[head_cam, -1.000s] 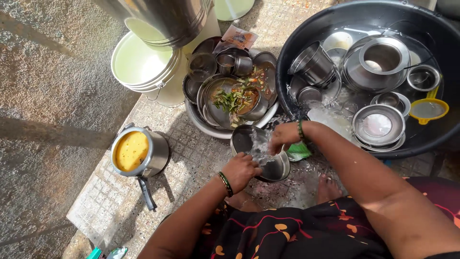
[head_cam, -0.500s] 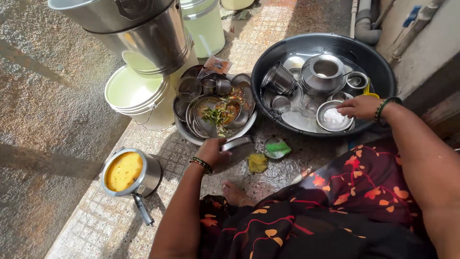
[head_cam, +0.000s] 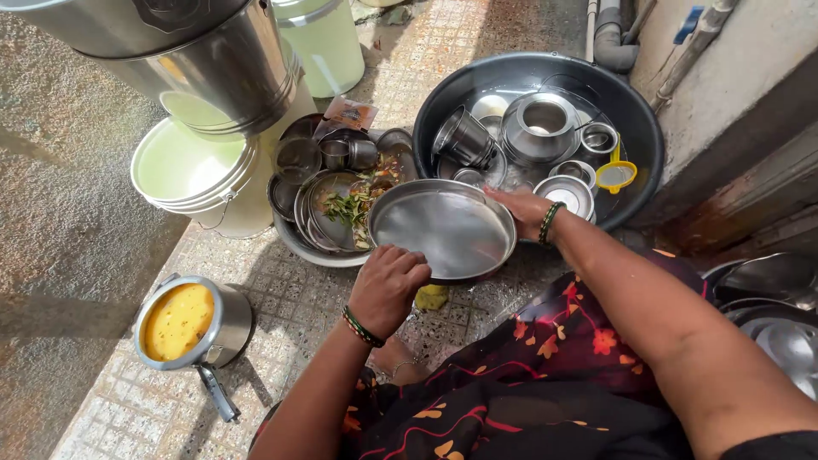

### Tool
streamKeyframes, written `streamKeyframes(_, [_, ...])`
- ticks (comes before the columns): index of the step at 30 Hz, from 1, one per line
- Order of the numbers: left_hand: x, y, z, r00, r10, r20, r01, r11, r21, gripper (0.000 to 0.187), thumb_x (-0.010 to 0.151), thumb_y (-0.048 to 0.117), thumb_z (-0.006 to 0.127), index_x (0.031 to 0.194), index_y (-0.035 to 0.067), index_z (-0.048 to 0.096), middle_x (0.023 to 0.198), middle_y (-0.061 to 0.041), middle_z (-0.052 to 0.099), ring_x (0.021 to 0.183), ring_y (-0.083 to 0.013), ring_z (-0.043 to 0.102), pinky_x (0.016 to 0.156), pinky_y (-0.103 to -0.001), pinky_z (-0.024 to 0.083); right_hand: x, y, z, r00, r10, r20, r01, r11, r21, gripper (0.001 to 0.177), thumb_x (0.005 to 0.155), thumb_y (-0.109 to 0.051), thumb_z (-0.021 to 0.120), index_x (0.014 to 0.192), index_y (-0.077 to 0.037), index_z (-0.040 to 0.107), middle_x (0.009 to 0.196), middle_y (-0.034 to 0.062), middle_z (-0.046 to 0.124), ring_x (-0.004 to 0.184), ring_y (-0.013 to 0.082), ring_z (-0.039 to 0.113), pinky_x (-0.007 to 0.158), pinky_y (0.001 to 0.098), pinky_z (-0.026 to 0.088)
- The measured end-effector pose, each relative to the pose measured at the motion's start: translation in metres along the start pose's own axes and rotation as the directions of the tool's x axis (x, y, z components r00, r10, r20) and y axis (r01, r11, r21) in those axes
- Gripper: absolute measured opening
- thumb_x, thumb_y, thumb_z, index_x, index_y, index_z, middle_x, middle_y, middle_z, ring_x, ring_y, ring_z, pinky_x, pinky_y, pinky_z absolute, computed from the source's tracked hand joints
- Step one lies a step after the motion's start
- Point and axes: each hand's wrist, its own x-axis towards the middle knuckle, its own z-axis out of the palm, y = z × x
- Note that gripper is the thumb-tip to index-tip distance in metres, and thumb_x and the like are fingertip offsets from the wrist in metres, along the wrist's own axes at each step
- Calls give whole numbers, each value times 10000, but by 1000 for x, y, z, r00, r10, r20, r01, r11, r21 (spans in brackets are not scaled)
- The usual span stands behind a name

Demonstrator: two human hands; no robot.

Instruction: Washing various metal dishes, plates, and pots in a large basin of water.

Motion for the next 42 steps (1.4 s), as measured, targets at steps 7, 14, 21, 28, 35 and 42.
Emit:
streamKeyframes(7, [69,-54,32,991,95,94,-115,963,245,196,867,119,590,1060,142,613,1218,-73,643,1182,-270,614,1088,-497,408,75,-23,-74,914,-363,-180,383,920,88,440,949,-161,706,1359,-25,622,1097,95,705,935,177,666,803,334,571])
streamKeyframes(14, [177,-163,85,950,-68,305,59,998,37,641,806,256,761,1400,159,541,1372,-157,584,1160,-349,596,957,-490,455,90,-63,-156,601,-691,-401,475,713,-517,388,978,-149,722,1346,-41,665,1182,66,752,1039,120,689,924,276,534])
streamKeyframes(21, [202,-205,130,847,-60,528,151,980,-132,576,856,277,755,1383,159,555,1338,-126,599,1093,-354,646,918,-490,495,116,-34,-122,697,-598,-395,66,602,-796,340,881,-200,797,1199,-109,723,1120,161,744,986,320,718,859,382,559])
streamKeyframes(28, [193,-202,131,826,-11,564,111,984,-142,567,831,296,761,1348,149,581,1306,-134,605,1102,-360,634,942,-469,495,147,11,-58,815,-565,-127,17,242,-970,444,881,-74,579,1295,-228,624,1009,116,643,979,349,676,808,506,548])
streamKeyframes(35, [150,-162,104,785,-77,614,178,978,-106,552,843,304,755,1343,143,586,1263,-100,622,1091,-362,633,927,-470,496,167,16,-120,783,-445,-435,-104,596,-797,560,853,-35,607,1344,-298,664,1146,148,720,1053,384,686,927,485,539])
streamKeyframes(42, [67,-144,79,655,-231,719,286,957,47,567,844,362,761,1337,158,570,1273,-85,614,1155,-323,613,962,-457,493,273,138,-242,545,-643,-538,472,766,-437,462,849,-79,728,1285,-209,650,1166,131,761,1046,298,727,878,387,556])
